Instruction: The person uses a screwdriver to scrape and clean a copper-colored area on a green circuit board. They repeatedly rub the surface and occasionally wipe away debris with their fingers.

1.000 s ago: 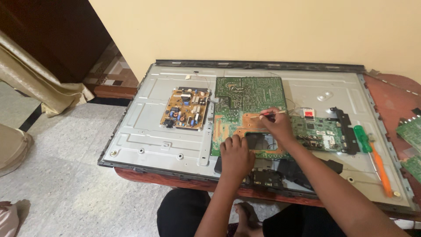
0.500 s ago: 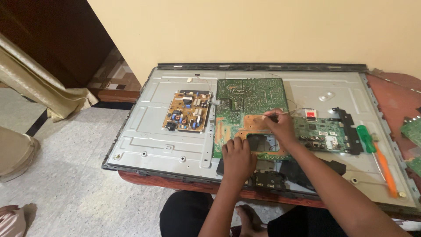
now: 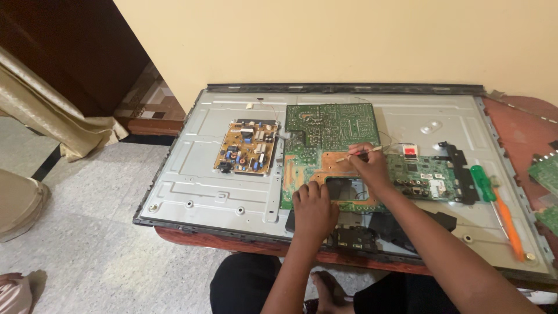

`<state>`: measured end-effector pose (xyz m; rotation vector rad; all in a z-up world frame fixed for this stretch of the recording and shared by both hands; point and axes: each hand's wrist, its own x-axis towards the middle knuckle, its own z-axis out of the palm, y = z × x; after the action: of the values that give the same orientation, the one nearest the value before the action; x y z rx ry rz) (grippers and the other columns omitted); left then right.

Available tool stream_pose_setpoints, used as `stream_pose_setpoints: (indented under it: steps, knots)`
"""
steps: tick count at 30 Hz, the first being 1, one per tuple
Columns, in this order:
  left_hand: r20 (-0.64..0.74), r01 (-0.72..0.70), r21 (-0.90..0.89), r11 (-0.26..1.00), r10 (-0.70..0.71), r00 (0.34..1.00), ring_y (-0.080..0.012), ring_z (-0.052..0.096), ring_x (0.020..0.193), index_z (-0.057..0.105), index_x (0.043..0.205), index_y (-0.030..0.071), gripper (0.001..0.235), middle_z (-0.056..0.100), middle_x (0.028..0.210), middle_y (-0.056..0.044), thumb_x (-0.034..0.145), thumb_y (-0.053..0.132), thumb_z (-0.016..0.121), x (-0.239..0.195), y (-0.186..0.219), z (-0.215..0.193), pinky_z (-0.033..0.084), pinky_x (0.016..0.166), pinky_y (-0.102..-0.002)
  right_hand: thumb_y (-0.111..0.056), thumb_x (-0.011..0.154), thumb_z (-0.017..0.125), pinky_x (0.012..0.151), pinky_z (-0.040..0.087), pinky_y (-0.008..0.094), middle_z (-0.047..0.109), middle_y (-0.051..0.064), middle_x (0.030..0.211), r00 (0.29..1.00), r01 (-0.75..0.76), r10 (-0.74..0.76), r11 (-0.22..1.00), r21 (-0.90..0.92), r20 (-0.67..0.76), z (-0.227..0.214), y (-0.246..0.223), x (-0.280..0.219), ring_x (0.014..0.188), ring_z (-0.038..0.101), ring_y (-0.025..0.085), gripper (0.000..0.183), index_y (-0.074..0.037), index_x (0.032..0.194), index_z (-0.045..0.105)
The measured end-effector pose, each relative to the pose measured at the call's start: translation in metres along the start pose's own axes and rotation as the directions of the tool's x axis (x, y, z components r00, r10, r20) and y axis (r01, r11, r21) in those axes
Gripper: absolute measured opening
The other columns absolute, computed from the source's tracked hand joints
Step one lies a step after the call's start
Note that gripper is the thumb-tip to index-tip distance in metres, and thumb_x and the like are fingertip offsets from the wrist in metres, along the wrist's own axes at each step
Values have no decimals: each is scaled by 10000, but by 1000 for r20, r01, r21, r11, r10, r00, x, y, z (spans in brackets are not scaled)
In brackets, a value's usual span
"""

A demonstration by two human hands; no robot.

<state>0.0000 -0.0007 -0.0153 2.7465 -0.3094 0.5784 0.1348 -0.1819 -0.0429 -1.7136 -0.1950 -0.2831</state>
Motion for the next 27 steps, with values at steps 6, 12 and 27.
stream_pose_setpoints:
  steps: [6,12,27]
  knots:
    - [8,6,4,1000,-6,1000,-382,529,1077,614,1084,15,438,550,1128,-176,786,314,731,1,0,0,408,948,-559,-45,845,710,855,534,299,715,77,1108,999,32,-33,999,21,15,-1,5,2,954,660,134,121,-16,954,667]
    - [-10,3,15,1000,-3,1000,-380,530,1081,615,1082,21,441,551,1133,-174,786,322,740,0,1,-2,408,958,-561,-47,841,689,900,519,303,681,87,1176,998,61,-61,998,26,12,0,4,-2,1003,648,145,124,-24,954,646]
    - [-97,-22,32,999,25,995,-390,532,1070,617,1136,11,503,567,1157,-190,763,332,718,6,-3,-2,408,920,-560,-104,850,780,737,523,271,697,45,866,999,30,-31,991,-129,-10,3,7,5,803,637,106,143,-36,926,680]
